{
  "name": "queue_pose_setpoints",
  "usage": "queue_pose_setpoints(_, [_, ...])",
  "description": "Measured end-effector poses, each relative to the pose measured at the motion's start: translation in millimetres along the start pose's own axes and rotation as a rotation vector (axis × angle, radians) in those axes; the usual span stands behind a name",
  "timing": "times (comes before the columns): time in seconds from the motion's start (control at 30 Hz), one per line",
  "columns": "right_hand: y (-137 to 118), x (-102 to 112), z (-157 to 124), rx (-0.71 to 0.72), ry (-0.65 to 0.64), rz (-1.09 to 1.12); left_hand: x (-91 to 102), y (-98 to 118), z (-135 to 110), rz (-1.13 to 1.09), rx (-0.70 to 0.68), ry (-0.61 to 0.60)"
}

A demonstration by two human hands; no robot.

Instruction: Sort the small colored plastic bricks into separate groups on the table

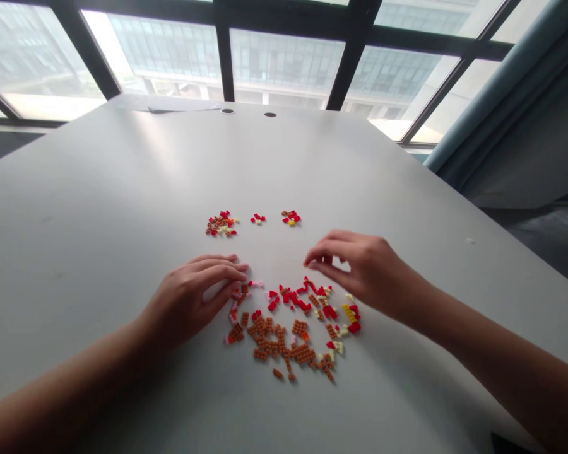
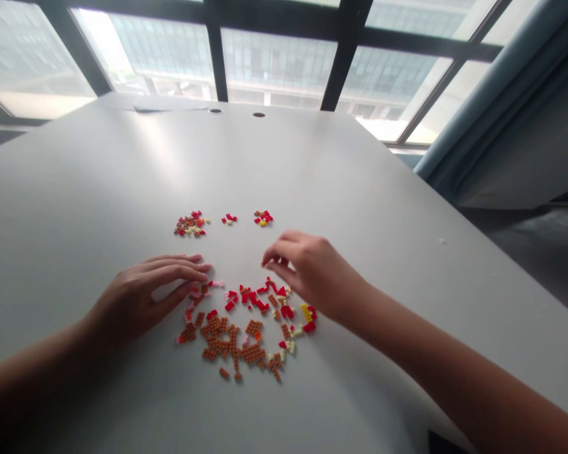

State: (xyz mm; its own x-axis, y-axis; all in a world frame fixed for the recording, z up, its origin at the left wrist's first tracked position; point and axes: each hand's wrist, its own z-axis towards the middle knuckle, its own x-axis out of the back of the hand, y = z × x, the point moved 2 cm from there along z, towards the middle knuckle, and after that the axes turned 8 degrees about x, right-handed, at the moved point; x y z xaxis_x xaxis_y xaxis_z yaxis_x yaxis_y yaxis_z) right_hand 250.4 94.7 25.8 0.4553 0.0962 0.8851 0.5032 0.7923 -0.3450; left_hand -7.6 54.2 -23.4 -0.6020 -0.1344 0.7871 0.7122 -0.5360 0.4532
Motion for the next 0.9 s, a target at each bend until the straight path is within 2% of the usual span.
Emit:
queue_pose_setpoints(0.07, [25, 0, 11, -0.071, 0.098, -0.078, -0.2, 0, 0, 0.002, -0.005, 0.001])
queue_pose_setpoints(0.17, [55, -11, 25, -0.132, 0.127, -0.085, -0.1, 0, 1, 0.003, -0.008, 0.006])
queue_pose_setpoints(0.23, [65, -20, 32, -0.149, 0.144, -0.082, 0.1, 1, 1, 0.004, -0.013, 0.006])
queue_pose_setpoints(0.37, [72, -27, 39, -0.209, 0.206, -0.065, 0.6, 1, 1, 0.004, -0.011, 0.006])
queue_pose_setpoints(0.53, [79, -23, 36, -0.343, 0.275, 0.013, 0.6, 2, 0, -0.005, 0.000, 0.000])
queue_pose_setpoints(0.7, [87, -21, 31, -0.431, 0.213, 0.109, 0.7, 2, 1, -0.012, 0.003, 0.003])
queue_pose_setpoints(0.9, [89, -22, 34, -0.443, 0.215, 0.100, 1.4, 2, 2, -0.014, 0.011, 0.002])
